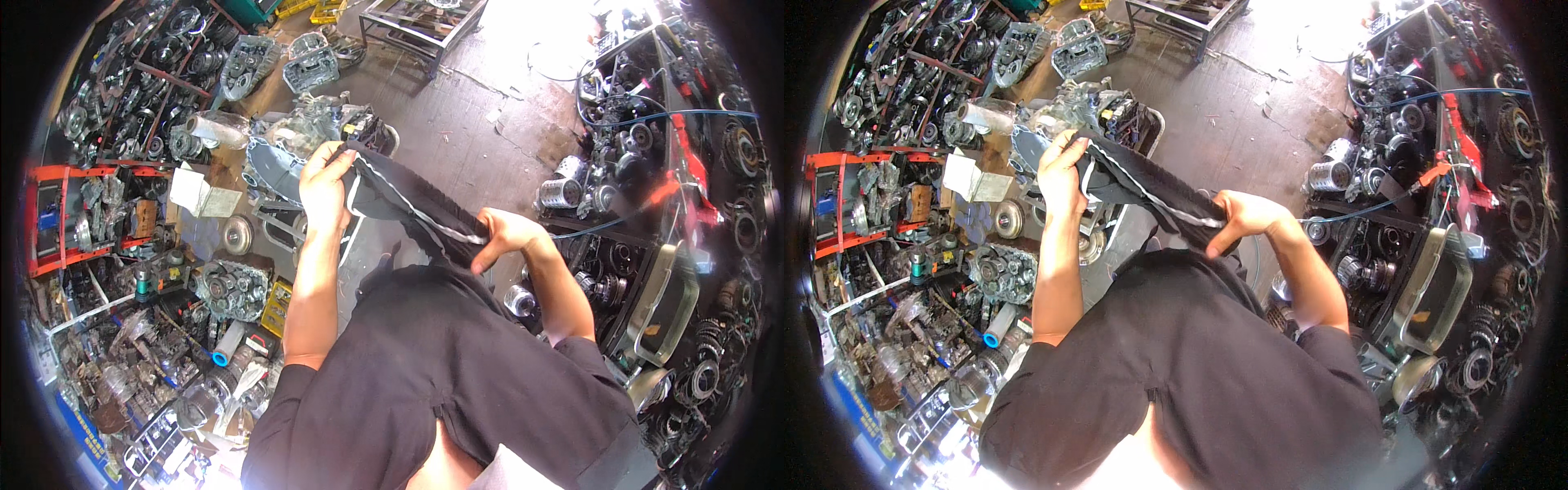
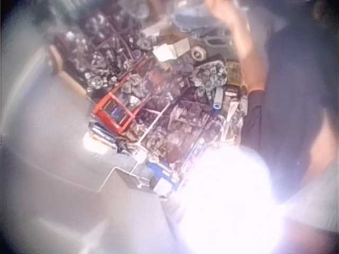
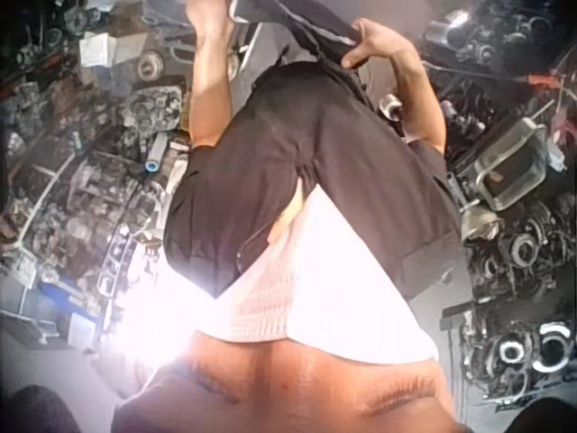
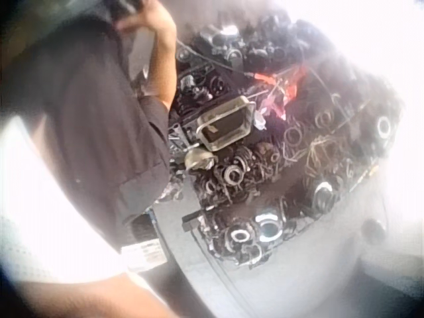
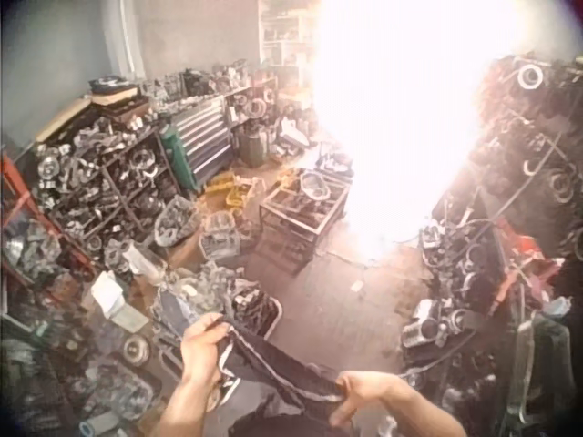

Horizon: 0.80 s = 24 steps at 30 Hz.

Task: The person uses a screwdriver to pry a rubber seal from a metal part, then places the seal into an engine block. They pick up a socket wrench and spray the engine with a can. They put on gloves, wipe the engine with a cloth, and retrieve a black plastic cover from a shelf.

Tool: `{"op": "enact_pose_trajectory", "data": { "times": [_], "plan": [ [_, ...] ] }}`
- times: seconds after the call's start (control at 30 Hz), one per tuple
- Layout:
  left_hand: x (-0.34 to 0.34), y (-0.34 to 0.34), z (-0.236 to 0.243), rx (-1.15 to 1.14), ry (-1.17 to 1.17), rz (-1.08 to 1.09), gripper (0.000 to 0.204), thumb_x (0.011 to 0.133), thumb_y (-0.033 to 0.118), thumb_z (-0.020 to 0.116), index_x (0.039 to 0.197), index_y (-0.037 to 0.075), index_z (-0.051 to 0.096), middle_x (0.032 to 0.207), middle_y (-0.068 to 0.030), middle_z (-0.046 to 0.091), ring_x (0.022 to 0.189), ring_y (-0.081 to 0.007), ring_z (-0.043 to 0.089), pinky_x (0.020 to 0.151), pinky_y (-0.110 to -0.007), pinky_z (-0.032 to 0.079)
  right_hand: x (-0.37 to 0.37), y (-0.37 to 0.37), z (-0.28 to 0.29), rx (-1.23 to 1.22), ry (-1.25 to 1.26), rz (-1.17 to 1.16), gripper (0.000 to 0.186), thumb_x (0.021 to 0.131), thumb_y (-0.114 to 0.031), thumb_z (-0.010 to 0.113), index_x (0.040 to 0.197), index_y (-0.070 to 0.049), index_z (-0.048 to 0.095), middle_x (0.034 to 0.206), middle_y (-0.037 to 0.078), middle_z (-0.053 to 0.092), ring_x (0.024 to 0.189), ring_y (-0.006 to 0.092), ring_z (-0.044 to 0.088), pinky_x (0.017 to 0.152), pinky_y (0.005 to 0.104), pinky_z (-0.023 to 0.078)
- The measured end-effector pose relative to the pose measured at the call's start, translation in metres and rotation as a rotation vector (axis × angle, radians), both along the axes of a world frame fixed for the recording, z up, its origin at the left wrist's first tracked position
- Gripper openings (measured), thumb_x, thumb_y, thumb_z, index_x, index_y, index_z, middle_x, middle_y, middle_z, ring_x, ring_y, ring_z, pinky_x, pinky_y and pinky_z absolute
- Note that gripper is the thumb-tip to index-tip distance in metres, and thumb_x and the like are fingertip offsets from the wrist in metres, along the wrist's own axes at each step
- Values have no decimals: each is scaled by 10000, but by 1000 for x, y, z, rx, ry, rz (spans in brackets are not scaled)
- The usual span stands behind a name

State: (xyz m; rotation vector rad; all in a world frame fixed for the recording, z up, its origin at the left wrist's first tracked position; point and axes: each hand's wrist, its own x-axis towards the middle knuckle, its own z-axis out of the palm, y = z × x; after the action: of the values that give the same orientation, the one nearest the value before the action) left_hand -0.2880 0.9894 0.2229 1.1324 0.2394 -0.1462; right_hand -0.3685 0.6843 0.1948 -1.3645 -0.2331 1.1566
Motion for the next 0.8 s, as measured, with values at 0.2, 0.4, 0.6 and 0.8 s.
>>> {"op": "enact_pose_trajectory", "data": {
  "times": [0.2, 0.4, 0.6, 0.8],
  "plan": [
    [5, -41, -27, 224, 41, -47, 175, 896, -11, 657, 1066, 11, 695, 958, -10, 690, 884, -111, 610, 836, -247, 472, 35, -30, 27, -240, -14, -81, 229, 803, -142, 862, 959, -13, 755, 790, 2, 721, 708, 98, 639, 654, 277, 516],
    [9, -71, -99, 458, 242, -387, 111, 896, 49, 644, 980, 24, 712, 881, -19, 700, 798, -110, 642, 775, -264, 507, 27, -34, 52, -17, -1000, 8, 274, 692, -17, 768, 963, -14, 726, 1284, 209, 565, 1203, 375, 547, 1019, 451, 446],
    [-6, -103, -139, 116, 414, -762, 102, 875, 13, 649, 972, 25, 679, 887, -8, 684, 807, -85, 625, 735, -253, 508, 47, -28, 52, 313, -754, -310, 576, 768, 10, 751, 1316, 18, 574, 1527, 234, 379, 1425, 368, 400, 1178, 446, 327],
    [-32, -87, -189, 82, 371, -929, 298, 929, 79, 602, 1225, 66, 570, 1184, -28, 614, 1045, -115, 578, 895, -298, 483, 88, 46, -17, 868, 44, -281, 792, 971, -211, 682, 1591, -51, 215, 1465, 179, 495, 1252, 227, 554, 1088, 396, 421]
  ]
}}
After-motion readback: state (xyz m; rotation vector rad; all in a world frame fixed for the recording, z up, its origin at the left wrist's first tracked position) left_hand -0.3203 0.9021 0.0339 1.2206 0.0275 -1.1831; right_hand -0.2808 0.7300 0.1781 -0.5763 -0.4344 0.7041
